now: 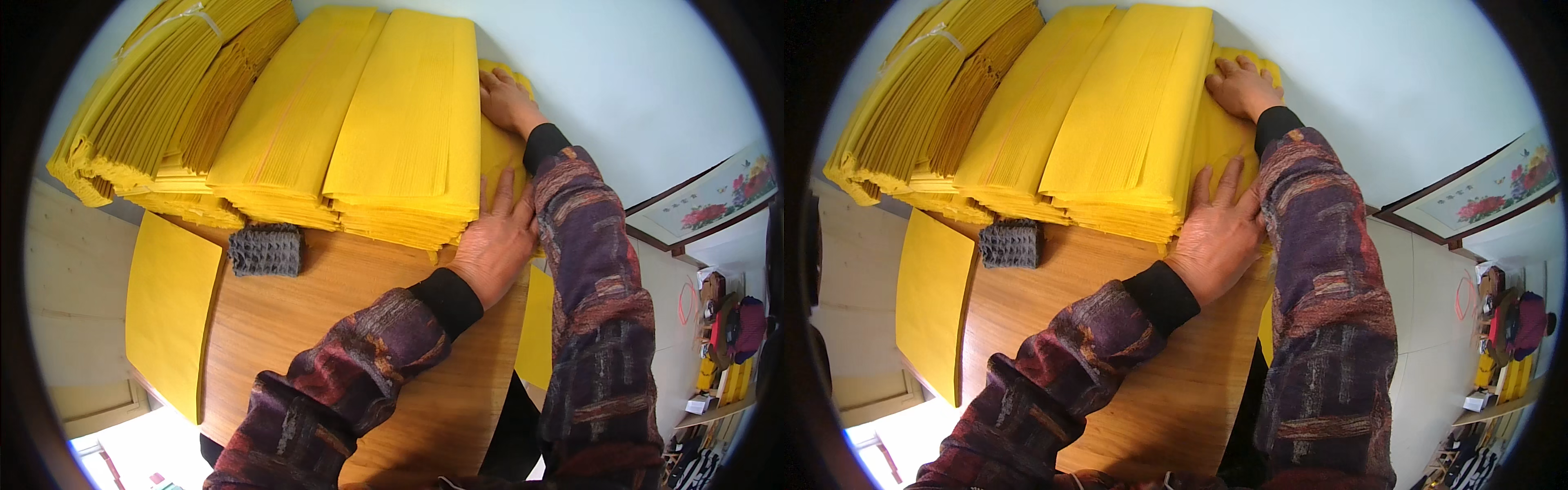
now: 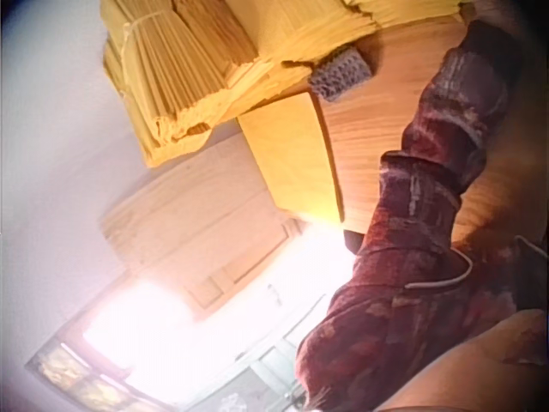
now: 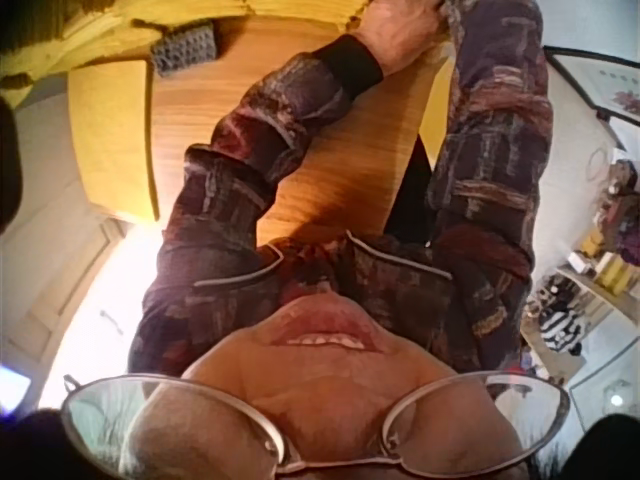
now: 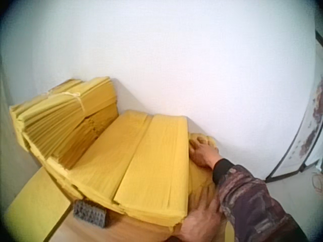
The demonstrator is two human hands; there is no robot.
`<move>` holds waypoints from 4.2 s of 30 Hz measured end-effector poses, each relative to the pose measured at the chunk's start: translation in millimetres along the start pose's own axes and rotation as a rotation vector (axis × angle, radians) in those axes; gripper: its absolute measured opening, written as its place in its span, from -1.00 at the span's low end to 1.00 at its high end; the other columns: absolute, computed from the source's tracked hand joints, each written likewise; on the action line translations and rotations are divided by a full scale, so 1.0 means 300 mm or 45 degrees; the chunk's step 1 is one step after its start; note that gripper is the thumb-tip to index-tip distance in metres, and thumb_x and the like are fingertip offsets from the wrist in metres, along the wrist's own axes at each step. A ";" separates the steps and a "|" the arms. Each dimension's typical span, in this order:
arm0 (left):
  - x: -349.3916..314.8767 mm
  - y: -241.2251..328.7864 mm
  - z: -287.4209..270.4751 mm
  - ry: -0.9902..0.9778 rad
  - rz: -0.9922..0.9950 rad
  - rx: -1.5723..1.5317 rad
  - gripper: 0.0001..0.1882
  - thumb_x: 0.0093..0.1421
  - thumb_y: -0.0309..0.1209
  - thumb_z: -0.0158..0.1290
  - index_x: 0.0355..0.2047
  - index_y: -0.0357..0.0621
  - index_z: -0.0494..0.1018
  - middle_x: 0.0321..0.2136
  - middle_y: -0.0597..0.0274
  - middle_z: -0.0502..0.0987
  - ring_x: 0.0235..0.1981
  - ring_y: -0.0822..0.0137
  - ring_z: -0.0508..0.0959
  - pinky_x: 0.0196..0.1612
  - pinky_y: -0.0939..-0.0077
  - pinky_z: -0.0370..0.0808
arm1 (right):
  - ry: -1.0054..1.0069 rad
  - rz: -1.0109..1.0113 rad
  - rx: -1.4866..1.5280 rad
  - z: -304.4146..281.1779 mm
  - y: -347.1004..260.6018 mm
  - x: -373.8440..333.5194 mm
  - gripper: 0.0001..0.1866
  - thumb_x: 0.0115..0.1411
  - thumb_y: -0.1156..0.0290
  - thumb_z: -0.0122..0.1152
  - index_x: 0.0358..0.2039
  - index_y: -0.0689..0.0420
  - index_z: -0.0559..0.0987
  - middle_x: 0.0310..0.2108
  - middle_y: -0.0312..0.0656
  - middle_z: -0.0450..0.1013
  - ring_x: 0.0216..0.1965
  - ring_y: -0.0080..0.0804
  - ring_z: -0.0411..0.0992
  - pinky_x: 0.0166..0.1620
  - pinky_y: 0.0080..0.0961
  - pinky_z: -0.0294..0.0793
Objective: The person sits on the floor and repeatedly folds yellow sheets in half, then in half again, smoothing each crease. They stack the folded sheets into a neat pile on the wooden table.
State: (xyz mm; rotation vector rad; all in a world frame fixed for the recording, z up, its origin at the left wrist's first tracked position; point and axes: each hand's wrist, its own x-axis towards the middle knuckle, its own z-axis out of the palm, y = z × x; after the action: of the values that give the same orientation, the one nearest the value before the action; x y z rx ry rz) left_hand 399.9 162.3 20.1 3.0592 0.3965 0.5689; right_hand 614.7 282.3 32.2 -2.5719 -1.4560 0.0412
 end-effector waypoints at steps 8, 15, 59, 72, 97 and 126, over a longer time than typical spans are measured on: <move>0.005 -0.008 -0.031 0.058 -0.026 -0.042 -0.43 0.15 -0.24 0.07 0.19 -0.07 0.37 0.31 0.06 0.17 0.37 -0.18 0.03 0.29 -0.29 -0.04 | -0.002 0.050 0.012 -0.062 -0.057 -0.065 -0.37 0.30 -0.09 -0.20 0.36 -0.25 0.22 0.45 -0.26 -0.05 0.41 0.13 -0.06 0.35 0.19 -0.06; 0.009 -0.006 -0.100 -0.095 -0.015 -0.152 -0.16 0.01 -0.16 0.27 0.30 0.04 0.22 0.36 0.12 0.10 0.40 -0.08 0.00 0.35 -0.23 -0.08 | 0.216 -0.245 0.314 -0.211 -0.042 -0.181 -0.39 0.35 -0.01 -0.15 0.22 0.17 0.37 0.29 0.05 0.22 0.32 0.02 0.14 0.33 -0.19 0.12; -1.559 0.224 -0.418 0.026 -0.663 -0.155 -0.25 -0.09 -0.45 0.27 0.18 0.04 0.33 0.29 0.20 0.25 0.34 0.10 0.18 0.34 -0.08 0.04 | 0.215 -0.355 0.249 0.070 -0.366 -1.752 -0.56 0.20 0.34 0.16 0.10 0.07 0.43 0.24 -0.22 0.25 0.32 -0.16 0.12 0.32 0.05 0.06; -1.553 0.230 -0.417 0.058 -0.685 -0.183 -0.29 -0.10 -0.47 0.24 0.15 0.03 0.36 0.27 0.20 0.27 0.33 0.10 0.19 0.32 -0.09 0.06 | 0.196 -0.359 0.243 0.058 -0.374 -1.754 -0.55 0.20 0.35 0.16 0.11 0.06 0.41 0.23 -0.21 0.25 0.32 -0.16 0.12 0.32 0.03 0.06; -1.686 -0.267 -0.406 1.572 -1.638 -0.725 -0.67 0.21 -0.46 0.04 -0.01 -0.21 0.39 -0.14 0.01 0.38 -0.21 0.17 0.46 -0.10 0.35 0.45 | -0.109 -0.662 0.469 -0.035 -0.594 -1.619 -0.68 0.14 0.55 0.15 -0.06 0.28 0.48 0.03 0.04 0.40 0.10 0.02 0.34 0.16 -0.24 0.33; -1.686 -0.515 -0.510 1.483 -1.396 -0.441 -0.81 0.15 -0.59 -0.01 -0.23 -0.13 0.49 -0.30 0.11 0.55 -0.35 0.04 0.59 -0.31 0.31 0.50 | -0.489 -1.687 0.281 0.078 -1.417 -1.264 -0.56 -0.01 0.50 0.30 -0.06 0.22 0.50 0.05 -0.02 0.40 0.08 0.00 0.37 0.13 -0.28 0.39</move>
State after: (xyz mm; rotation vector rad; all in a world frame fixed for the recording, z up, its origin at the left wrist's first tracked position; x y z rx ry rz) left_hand -148.6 180.4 -23.5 1.4451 1.5203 1.8388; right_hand 55.2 175.5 58.0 -1.0542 -2.7474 0.4695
